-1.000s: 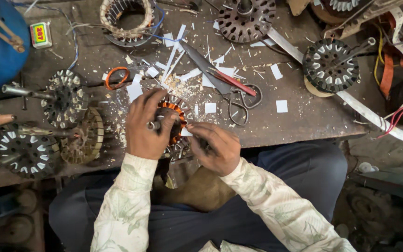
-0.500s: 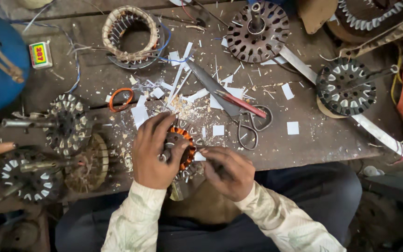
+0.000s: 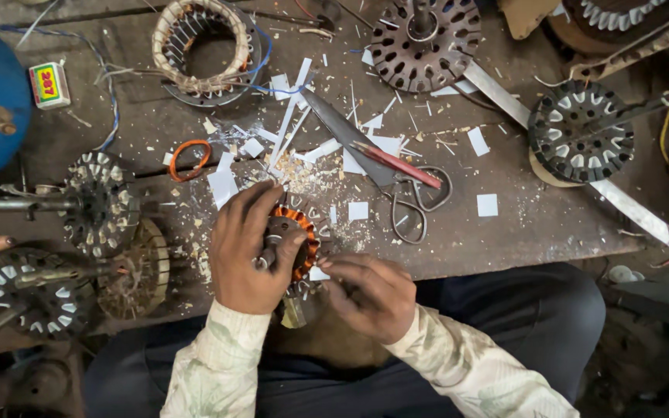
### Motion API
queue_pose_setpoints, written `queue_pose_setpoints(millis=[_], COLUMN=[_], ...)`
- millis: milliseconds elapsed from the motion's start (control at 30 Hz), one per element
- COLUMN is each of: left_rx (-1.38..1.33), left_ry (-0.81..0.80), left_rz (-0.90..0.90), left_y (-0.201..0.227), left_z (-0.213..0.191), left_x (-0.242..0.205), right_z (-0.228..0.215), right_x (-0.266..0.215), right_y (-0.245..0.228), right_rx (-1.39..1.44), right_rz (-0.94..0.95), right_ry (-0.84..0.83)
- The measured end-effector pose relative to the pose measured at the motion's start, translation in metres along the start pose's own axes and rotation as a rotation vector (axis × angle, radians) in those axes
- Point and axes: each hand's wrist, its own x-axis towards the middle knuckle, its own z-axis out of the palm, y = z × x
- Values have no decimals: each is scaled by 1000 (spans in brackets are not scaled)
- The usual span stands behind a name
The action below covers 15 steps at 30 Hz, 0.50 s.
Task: The person sits on the floor and assembles a motor rotor by inserting small white rectangular insulating pieces into the slots of a copper-wound core. They use their hands to press the pieces into place and occasionally use scissors to trim excess material from the insulation.
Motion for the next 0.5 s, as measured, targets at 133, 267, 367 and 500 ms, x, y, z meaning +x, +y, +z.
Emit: queue_pose_setpoints(millis=[133, 267, 367, 500], left_rx=[8, 13, 14, -35], left_ry=[0, 9, 24, 62], left_rz=[-6, 11, 21, 93], left_y=[0, -2, -6, -13], left_z=[1, 1, 2, 1], left_x=[-1, -3, -9, -11], right_z=[-2, -9, -14, -15], right_x=[-2, -7, -8, -6], right_y=[-11, -37, -56, -72], right_rx=[23, 15, 42, 35], right_rz=[-39, -79, -202, -387], right_ry=[-14, -54, -119, -189])
